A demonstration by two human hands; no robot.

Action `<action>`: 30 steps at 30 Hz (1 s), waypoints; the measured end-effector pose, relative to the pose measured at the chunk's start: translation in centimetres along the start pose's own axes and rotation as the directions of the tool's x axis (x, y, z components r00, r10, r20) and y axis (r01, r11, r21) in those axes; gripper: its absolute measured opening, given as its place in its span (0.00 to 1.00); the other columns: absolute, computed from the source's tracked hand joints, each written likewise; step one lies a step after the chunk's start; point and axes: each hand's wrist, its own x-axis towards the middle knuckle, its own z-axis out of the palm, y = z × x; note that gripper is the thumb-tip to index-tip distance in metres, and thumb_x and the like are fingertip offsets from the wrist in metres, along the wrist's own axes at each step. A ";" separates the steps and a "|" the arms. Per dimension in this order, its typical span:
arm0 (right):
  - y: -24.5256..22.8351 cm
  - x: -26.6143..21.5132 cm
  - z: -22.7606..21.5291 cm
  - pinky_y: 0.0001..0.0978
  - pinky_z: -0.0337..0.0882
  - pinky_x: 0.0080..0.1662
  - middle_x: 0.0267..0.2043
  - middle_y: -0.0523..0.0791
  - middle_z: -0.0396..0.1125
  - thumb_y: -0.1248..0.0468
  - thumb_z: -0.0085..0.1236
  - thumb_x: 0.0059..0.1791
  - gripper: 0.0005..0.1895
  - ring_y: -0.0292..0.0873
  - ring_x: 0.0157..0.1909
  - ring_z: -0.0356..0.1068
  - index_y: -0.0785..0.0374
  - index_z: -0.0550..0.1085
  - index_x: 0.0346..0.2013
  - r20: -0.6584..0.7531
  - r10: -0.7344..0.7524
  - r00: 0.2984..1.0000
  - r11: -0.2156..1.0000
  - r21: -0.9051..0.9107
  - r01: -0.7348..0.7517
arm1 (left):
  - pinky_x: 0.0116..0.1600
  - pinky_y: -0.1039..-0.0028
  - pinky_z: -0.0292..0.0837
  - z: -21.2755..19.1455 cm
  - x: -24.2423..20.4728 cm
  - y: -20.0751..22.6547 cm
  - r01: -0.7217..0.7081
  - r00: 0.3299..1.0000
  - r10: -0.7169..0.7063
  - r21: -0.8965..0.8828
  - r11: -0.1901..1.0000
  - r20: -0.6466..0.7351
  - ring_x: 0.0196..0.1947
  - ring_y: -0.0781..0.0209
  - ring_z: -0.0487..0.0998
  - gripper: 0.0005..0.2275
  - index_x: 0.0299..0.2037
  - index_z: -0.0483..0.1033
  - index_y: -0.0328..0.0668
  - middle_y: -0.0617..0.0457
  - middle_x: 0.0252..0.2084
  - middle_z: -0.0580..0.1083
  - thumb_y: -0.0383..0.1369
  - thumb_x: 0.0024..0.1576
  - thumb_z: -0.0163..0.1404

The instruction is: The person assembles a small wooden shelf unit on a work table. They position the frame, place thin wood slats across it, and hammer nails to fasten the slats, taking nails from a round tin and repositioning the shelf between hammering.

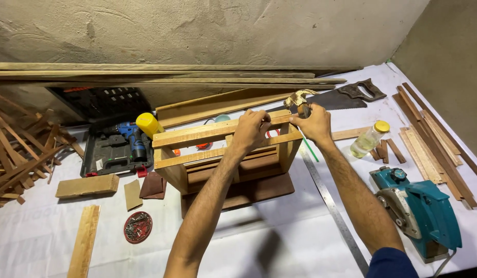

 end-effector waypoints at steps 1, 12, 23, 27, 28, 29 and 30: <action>-0.1 -0.1 0.0 0.34 0.76 0.41 0.34 0.46 0.78 0.59 0.74 0.40 0.17 0.38 0.36 0.77 0.66 0.77 0.35 -0.001 0.004 1.000 1.000 -0.001 -0.004 | 0.46 0.59 0.68 0.3 -0.1 -0.3 0.000 1.000 0.000 -0.003 1.000 0.003 0.38 0.53 0.74 0.05 0.37 0.75 0.41 0.50 0.32 0.78 0.29 0.56 0.59; -0.4 -1.8 0.1 0.35 0.76 0.42 0.34 0.46 0.78 0.61 0.72 0.41 0.15 0.41 0.36 0.78 0.65 0.78 0.35 -0.084 -0.110 0.990 0.994 -0.032 0.108 | 0.47 0.60 0.64 0.3 -1.1 0.5 -0.031 0.999 0.032 0.013 0.999 -0.030 0.42 0.54 0.73 0.04 0.39 0.75 0.43 0.53 0.36 0.79 0.28 0.57 0.57; -0.2 -2.5 0.1 0.33 0.78 0.39 0.34 0.45 0.78 0.63 0.70 0.44 0.13 0.38 0.34 0.78 0.66 0.76 0.36 -0.099 -0.076 0.992 0.996 0.030 0.080 | 0.48 0.62 0.63 1.1 -1.8 0.2 -0.038 0.999 0.039 0.025 0.999 -0.027 0.44 0.57 0.73 0.03 0.39 0.75 0.45 0.55 0.36 0.78 0.29 0.59 0.56; -0.3 -2.3 0.2 0.33 0.77 0.40 0.33 0.46 0.78 0.63 0.71 0.43 0.14 0.38 0.35 0.78 0.67 0.76 0.38 -0.115 -0.070 0.991 0.997 0.014 0.072 | 0.48 0.61 0.65 1.2 -1.9 -0.1 -0.061 0.997 0.061 0.017 0.998 -0.053 0.44 0.56 0.74 0.03 0.39 0.76 0.44 0.54 0.37 0.78 0.29 0.59 0.57; -0.6 -2.5 0.1 0.33 0.77 0.40 0.33 0.46 0.78 0.63 0.71 0.43 0.14 0.38 0.35 0.78 0.67 0.76 0.38 -0.113 -0.070 0.991 0.997 0.014 0.072 | 0.48 0.61 0.65 1.2 -1.9 -0.1 -0.059 0.997 0.060 0.017 0.998 -0.054 0.44 0.56 0.74 0.03 0.39 0.76 0.44 0.54 0.37 0.78 0.29 0.59 0.57; -0.9 -2.7 0.0 0.34 0.77 0.39 0.33 0.46 0.78 0.63 0.71 0.42 0.14 0.39 0.34 0.78 0.67 0.77 0.37 -0.123 -0.051 0.991 0.999 0.000 0.051 | 0.49 0.62 0.66 1.3 -1.9 -0.2 -0.069 0.996 0.069 0.007 0.998 -0.061 0.44 0.56 0.74 0.03 0.39 0.76 0.44 0.54 0.36 0.78 0.29 0.59 0.57; -1.2 -2.8 -0.1 0.34 0.77 0.39 0.33 0.47 0.78 0.63 0.71 0.42 0.14 0.39 0.34 0.77 0.67 0.77 0.37 -0.133 -0.031 0.991 0.999 -0.014 0.030 | 0.50 0.62 0.67 1.3 -1.9 -0.2 -0.079 0.995 0.078 -0.002 0.997 -0.067 0.44 0.55 0.74 0.03 0.39 0.76 0.44 0.53 0.36 0.78 0.29 0.58 0.57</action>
